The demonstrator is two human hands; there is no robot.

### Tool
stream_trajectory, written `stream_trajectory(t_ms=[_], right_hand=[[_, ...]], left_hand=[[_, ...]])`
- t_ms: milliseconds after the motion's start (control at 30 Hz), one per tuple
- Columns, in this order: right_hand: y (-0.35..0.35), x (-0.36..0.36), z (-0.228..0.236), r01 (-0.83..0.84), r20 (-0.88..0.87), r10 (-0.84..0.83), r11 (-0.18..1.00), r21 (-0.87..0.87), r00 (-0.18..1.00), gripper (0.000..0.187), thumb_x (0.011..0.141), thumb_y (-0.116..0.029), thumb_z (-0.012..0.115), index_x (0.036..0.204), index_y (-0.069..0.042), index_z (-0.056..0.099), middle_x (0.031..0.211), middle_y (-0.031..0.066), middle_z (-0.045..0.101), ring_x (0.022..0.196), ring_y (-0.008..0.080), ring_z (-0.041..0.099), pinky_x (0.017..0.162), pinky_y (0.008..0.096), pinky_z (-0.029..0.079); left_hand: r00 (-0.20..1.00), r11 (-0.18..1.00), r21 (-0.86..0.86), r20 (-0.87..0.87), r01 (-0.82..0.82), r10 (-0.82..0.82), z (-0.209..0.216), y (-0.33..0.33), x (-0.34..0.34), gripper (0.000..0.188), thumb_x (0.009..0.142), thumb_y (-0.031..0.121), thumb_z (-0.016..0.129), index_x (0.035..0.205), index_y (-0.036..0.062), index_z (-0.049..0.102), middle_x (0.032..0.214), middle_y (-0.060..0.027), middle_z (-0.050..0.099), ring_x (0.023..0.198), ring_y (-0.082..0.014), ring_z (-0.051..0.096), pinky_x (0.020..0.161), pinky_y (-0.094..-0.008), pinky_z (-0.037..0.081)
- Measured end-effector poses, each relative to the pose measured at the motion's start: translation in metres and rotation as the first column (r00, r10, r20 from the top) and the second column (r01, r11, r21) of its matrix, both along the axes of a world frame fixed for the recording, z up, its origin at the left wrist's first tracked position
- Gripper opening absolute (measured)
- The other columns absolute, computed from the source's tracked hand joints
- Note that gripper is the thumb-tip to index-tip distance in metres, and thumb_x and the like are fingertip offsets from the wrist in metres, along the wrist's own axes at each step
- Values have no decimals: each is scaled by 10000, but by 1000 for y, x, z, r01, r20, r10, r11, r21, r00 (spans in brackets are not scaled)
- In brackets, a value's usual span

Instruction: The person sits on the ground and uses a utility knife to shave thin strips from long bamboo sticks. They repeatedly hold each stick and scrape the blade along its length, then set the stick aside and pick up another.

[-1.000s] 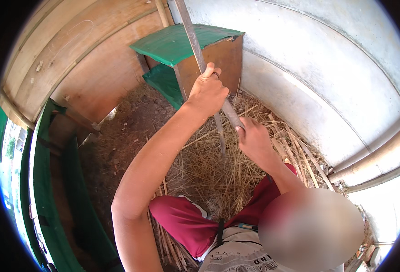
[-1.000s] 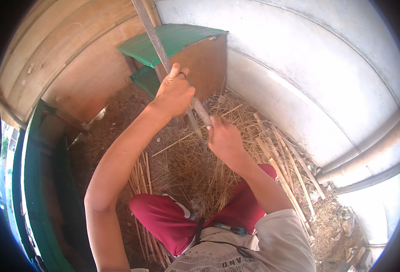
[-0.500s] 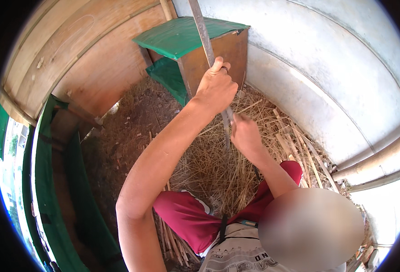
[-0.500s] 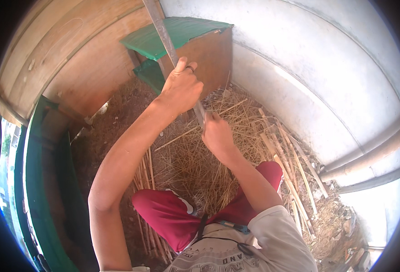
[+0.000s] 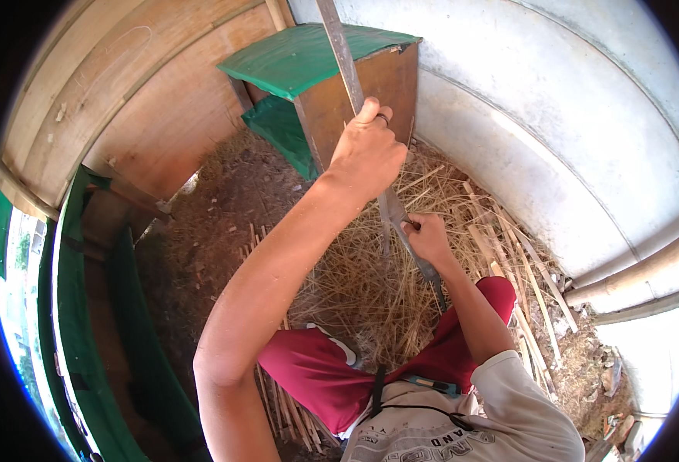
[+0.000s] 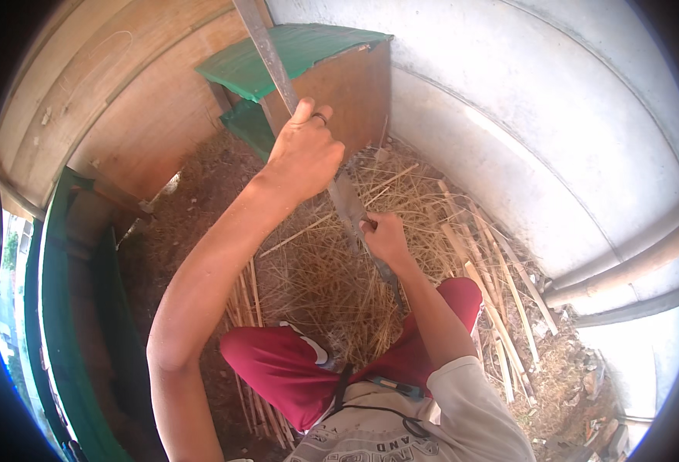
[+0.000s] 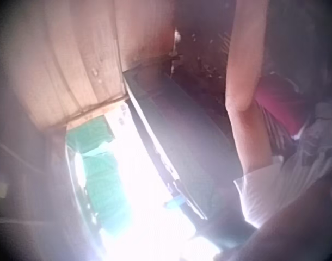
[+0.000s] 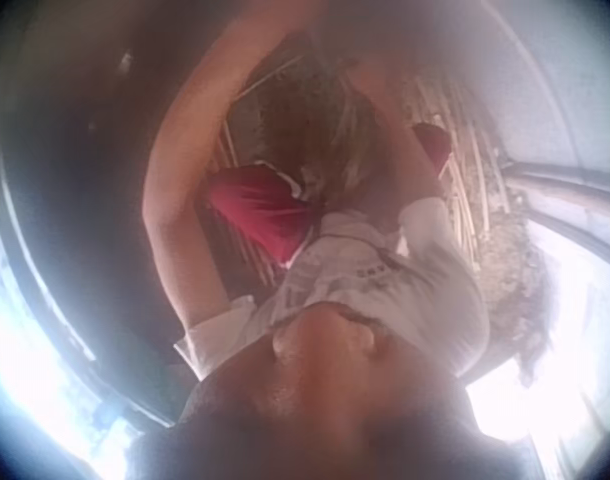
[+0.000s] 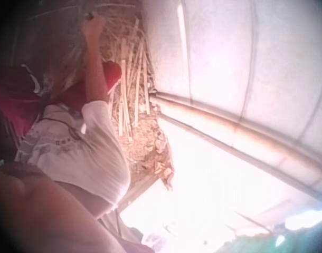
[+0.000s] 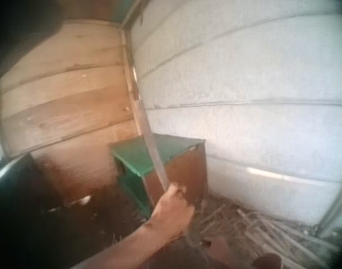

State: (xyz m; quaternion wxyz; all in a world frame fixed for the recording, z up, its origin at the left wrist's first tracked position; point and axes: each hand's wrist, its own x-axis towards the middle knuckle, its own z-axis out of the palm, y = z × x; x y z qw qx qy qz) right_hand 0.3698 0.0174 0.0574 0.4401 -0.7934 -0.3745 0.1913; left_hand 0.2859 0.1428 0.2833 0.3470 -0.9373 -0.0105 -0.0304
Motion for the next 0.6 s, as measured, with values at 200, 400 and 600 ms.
stream_trajectory(t_ms=[200,400,600], right_hand=[[3,-34,52,28,355,-148,946,324,923,153,859,-10,658,981,82,648,805,214,636,620,371,632,573,472,497],[5,-39,-16,20,372,-89,982,186,924,82,854,5,649,884,76,620,781,222,633,611,379,626,565,458,499],[12,-30,2,-55,412,-27,981,187,911,120,898,-43,609,842,63,612,677,227,617,610,382,635,587,463,517]], left_hand=[[999,999,-14,-20,-31,31,0,-3,4,149,795,175,669,675,142,751,689,-22,696,1110,-205,550,1066,-390,203],[998,1000,-15,59,-4,5,-4,9,6,139,785,166,670,677,131,751,684,-36,692,1070,-209,574,1054,-404,239],[995,999,-41,97,-15,19,-10,30,-17,84,702,152,697,652,98,737,693,-65,684,1050,-227,584,1060,-405,263]])
